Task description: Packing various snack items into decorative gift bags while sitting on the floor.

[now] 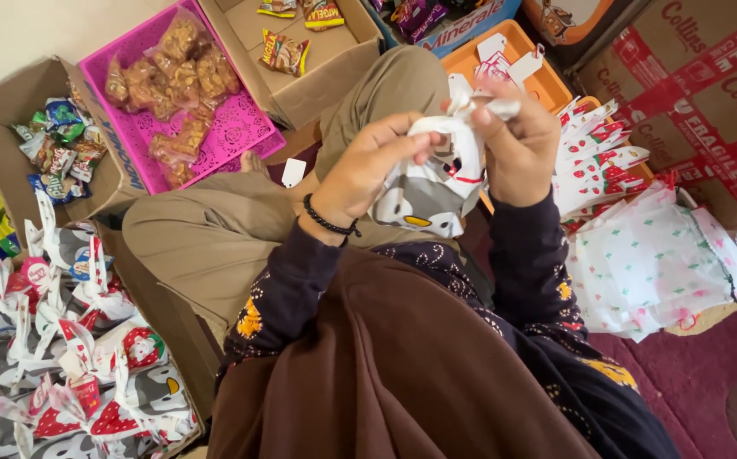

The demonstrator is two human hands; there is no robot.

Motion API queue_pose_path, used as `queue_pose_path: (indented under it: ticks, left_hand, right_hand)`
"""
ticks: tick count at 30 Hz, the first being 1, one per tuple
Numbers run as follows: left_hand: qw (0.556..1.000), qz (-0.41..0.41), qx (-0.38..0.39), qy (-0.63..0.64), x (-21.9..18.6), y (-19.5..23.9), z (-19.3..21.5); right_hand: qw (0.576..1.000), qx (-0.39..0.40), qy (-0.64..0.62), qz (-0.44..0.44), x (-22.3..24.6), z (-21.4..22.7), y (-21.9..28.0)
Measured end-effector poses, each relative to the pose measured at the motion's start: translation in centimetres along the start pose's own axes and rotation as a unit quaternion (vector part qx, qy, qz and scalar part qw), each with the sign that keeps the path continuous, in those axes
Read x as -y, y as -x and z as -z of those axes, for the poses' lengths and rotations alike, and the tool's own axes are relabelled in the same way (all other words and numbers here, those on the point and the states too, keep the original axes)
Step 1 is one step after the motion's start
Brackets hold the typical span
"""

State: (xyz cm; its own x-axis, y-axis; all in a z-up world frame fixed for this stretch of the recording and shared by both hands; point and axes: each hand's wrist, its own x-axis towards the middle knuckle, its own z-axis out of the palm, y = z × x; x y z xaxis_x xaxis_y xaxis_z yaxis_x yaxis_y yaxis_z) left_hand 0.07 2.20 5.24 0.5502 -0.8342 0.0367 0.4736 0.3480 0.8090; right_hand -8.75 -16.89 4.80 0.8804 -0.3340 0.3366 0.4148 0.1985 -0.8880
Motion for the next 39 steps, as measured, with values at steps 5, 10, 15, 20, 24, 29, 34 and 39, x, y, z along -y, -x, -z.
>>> queue_pose_path:
  ticks: [5,10,15,20,24,29,34,39]
  left_hand:
    - [0.993,-0.072,-0.071,-0.056,-1.1,0.1,-1.8]
    - [0.982,-0.098,-0.090,-0.135,-3.2,1.5,-3.7]
    - [0.986,-0.117,-0.033,-0.116,-2.7,0.8,-2.2]
    - [0.935,-0.185,-0.153,-0.259,-2.2,1.0,-1.8]
    - [0.910,-0.238,-0.178,-0.289,-2.4,1.3,-2.3]
    - [0.916,-0.258,-0.205,-0.230,-2.4,1.6,-1.5]
    - [0.928,-0.268,-0.215,-0.145,-3.1,2.6,0.9]
    - [0.959,-0.205,-0.197,0.002,-3.8,4.3,1.7]
  right_hand:
    - [0.947,0.143,0.251,0.143,4.1,-1.9,-0.9]
    - [0.873,0.140,0.400,0.242,5.5,-3.5,-0.3]
    - [0.880,0.139,0.409,0.197,5.6,-4.8,0.1]
    - [0.926,0.127,0.307,0.178,3.7,-2.8,-0.2]
    - [0.943,0.093,0.272,0.169,3.3,-1.6,-0.4]
    - [0.952,0.056,0.247,0.174,2.3,1.2,-0.7]
    - [0.945,0.025,0.273,0.178,2.6,3.4,-0.5]
    - [0.969,0.009,0.175,0.172,2.2,2.6,-0.9]
